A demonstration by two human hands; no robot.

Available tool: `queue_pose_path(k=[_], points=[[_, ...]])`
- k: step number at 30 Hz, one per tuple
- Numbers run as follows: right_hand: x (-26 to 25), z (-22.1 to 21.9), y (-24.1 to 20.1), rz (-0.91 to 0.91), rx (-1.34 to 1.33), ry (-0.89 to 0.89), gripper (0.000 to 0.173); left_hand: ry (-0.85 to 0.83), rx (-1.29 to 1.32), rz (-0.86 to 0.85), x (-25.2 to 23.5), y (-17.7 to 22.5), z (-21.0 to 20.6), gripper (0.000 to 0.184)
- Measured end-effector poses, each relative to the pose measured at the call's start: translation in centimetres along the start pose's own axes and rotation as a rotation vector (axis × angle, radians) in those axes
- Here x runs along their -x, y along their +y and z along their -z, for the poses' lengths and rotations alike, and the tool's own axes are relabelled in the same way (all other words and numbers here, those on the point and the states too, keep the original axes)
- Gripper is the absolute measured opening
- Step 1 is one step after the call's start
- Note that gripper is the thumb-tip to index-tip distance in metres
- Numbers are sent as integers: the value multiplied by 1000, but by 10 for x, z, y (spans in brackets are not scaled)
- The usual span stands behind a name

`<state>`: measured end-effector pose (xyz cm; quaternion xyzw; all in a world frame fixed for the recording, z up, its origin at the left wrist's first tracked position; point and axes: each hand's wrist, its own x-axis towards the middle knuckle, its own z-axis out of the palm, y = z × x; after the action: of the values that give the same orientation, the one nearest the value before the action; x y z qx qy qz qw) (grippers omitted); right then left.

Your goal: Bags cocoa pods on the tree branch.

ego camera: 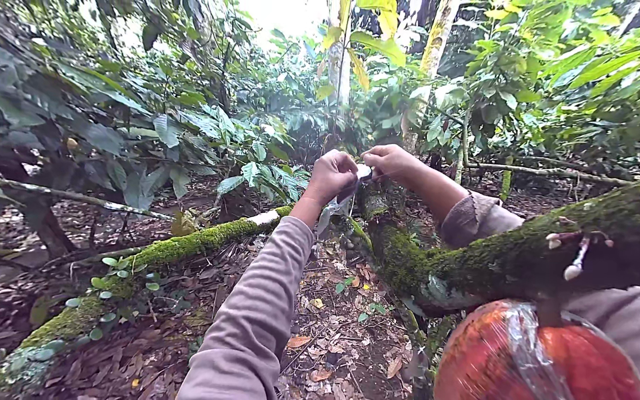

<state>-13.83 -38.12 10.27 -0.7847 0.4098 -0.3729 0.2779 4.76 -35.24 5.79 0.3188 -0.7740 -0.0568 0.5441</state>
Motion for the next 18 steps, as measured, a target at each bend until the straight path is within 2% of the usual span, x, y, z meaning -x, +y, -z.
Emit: queue_pose_path(k=[3, 7, 9, 11, 13, 14, 16, 18], points=[[-5, -3, 2, 6, 55, 31, 23, 2, -49, -101, 9, 0, -2, 8], [-3, -10, -7, -87, 71, 108, 29, 27, -109, -202, 16, -4, -6, 3], [-2, -10, -7, -112, 58, 136, 31, 16, -138, -206, 16, -6, -7, 5], [-2, -5, -5, -39, 164, 64, 32, -4, -173, -139, 15, -6, -7, 8], [-1, 2, -8, 61, 324, -93, 44, -7, -174, -19, 14, -3, -7, 15], [0, 5, -12, 105, 402, -156, 44, -1, -168, 41, 13, -1, -8, 20], [-2, 8, -14, 214, 545, -216, 28, 2, -136, 153, 12, -3, -10, 42], [-3, 6, -15, 259, 650, -216, 26, -7, -123, 223, 10, -6, -15, 65]])
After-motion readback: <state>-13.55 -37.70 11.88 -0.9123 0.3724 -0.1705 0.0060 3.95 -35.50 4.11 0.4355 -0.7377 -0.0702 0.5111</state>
